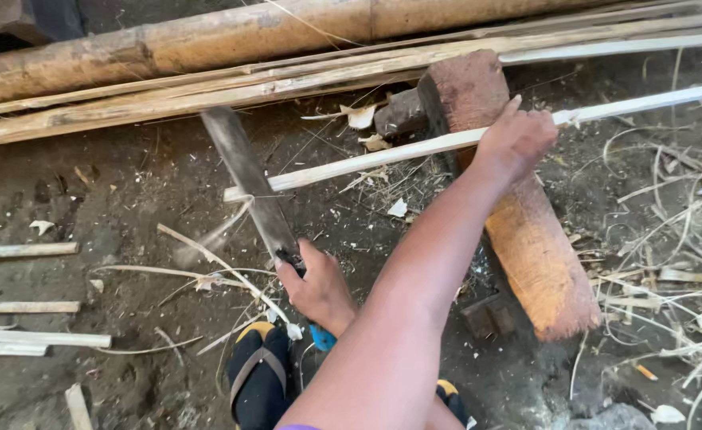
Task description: The person uses a machete to shave thin strips from a long bamboo pole resting on a wooden block. They repeatedly strike the bamboo to remove the outer layer, producing long shavings that accumulate on the ground.
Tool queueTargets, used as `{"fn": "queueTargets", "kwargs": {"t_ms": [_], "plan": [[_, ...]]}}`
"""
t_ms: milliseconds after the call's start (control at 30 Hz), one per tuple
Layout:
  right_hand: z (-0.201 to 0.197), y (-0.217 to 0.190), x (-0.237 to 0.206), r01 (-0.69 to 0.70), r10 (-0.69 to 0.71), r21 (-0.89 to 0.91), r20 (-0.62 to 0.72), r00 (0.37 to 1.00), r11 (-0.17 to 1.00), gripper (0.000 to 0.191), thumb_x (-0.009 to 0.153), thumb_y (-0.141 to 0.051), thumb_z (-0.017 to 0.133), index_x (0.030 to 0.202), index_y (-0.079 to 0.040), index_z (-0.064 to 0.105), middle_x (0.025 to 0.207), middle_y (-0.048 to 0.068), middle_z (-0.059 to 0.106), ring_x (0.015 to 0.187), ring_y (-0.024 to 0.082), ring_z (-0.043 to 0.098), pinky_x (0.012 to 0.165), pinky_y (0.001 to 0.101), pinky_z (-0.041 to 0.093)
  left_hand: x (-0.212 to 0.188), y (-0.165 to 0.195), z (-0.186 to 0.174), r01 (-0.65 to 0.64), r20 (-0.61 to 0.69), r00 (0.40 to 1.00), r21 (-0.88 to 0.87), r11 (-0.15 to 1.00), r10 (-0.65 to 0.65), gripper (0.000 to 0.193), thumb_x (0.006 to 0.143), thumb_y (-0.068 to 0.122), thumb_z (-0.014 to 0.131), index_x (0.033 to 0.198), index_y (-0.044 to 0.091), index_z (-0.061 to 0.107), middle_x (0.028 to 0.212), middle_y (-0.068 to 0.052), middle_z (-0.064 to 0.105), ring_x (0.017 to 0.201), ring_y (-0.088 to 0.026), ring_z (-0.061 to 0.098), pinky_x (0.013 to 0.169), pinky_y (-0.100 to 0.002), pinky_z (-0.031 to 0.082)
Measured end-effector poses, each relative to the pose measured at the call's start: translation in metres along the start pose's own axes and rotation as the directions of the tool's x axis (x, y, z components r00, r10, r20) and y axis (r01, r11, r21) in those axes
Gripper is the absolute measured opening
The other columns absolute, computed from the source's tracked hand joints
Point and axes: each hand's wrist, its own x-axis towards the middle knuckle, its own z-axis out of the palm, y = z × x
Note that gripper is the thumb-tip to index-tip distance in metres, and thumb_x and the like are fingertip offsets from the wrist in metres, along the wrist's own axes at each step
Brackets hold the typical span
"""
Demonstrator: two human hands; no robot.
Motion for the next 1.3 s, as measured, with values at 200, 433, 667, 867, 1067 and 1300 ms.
{"fn": "queueTargets", "kwargs": {"t_ms": [200, 433, 667, 867, 1067, 1300], "plan": [[-0.007, 0.0, 0.006, -0.353, 0.354, 0.199, 0.029, 0.935, 0.914, 0.03, 0.093, -0.032, 0.064, 0.095, -0.002, 0.06, 0.072, 0.014, 0.071, 0.056, 0.026, 0.07, 0.05, 0.0427, 0.054, 0.007, 0.002, -0.006, 0.038, 0.207, 0.976, 0.123, 0.992, -0.063, 0.027, 0.097, 0.007, 0.042, 0.094, 0.014, 0.068, 0.096, -0.006, 0.075, 0.099, -0.018, 0.073, 0.13, -0.046, 0.025], [-0.002, 0.002, -0.009, -0.17, 0.151, 0.082, 0.198, 0.968, 0.982, 0.025, 0.098, -0.03, 0.064, 0.109, -0.008, 0.065, 0.072, 0.005, 0.069, 0.059, 0.011, 0.067, 0.052, 0.0285, 0.052, 0.008, 0.004, -0.006, -0.075, 0.116, 0.992, 0.254, 0.964, 0.046, 0.015, 0.095, 0.007, 0.054, 0.096, 0.011, 0.069, 0.095, -0.008, 0.074, 0.1, -0.022, 0.072, 0.121, -0.05, 0.035], [-0.135, 0.08, 0.0, -0.187, 0.395, 0.437, -0.455, 0.798, 0.88, 0.026, 0.098, -0.032, 0.063, 0.11, -0.009, 0.064, 0.072, 0.005, 0.069, 0.058, 0.012, 0.067, 0.051, 0.03, 0.053, 0.027, -0.011, -0.012, 0.084, 0.214, 0.97, 0.151, 0.985, -0.116, 0.021, 0.091, 0.011, 0.056, 0.096, 0.019, 0.074, 0.113, -0.006, 0.074, 0.114, -0.024, 0.068, 0.106, -0.037, 0.049], [-0.145, 0.075, 0.002, -0.201, 0.299, 0.272, -0.387, 0.872, 0.941, 0.027, 0.098, -0.033, 0.063, 0.111, -0.009, 0.063, 0.071, 0.005, 0.069, 0.058, 0.013, 0.067, 0.051, 0.0312, 0.053, 0.027, -0.006, -0.012, 0.124, 0.192, 0.971, 0.118, 0.985, -0.145, 0.025, 0.092, 0.01, 0.053, 0.1, 0.02, 0.075, 0.116, -0.005, 0.073, 0.118, -0.024, 0.065, 0.107, -0.038, 0.046], [-0.133, 0.074, -0.003, -0.165, 0.211, 0.176, -0.287, 0.934, 0.97, 0.027, 0.098, -0.034, 0.062, 0.112, -0.01, 0.063, 0.071, 0.005, 0.069, 0.058, 0.013, 0.067, 0.051, 0.0325, 0.053, 0.025, 0.0, -0.028, 0.18, 0.296, 0.932, 0.131, 0.975, -0.212, 0.026, 0.094, 0.01, 0.053, 0.103, 0.019, 0.076, 0.119, -0.005, 0.072, 0.118, -0.024, 0.067, 0.106, -0.037, 0.05], [-0.105, 0.031, 0.0, -0.254, 0.418, 0.427, -0.349, 0.839, 0.868, 0.028, 0.097, -0.035, 0.061, 0.113, -0.011, 0.062, 0.07, 0.004, 0.068, 0.057, 0.014, 0.066, 0.051, 0.034, 0.053, 0.025, -0.004, -0.017, 0.114, 0.258, 0.954, 0.155, 0.981, -0.152, 0.025, 0.094, 0.01, 0.054, 0.1, 0.018, 0.077, 0.115, -0.007, 0.074, 0.117, -0.025, 0.068, 0.109, -0.037, 0.049]]}}
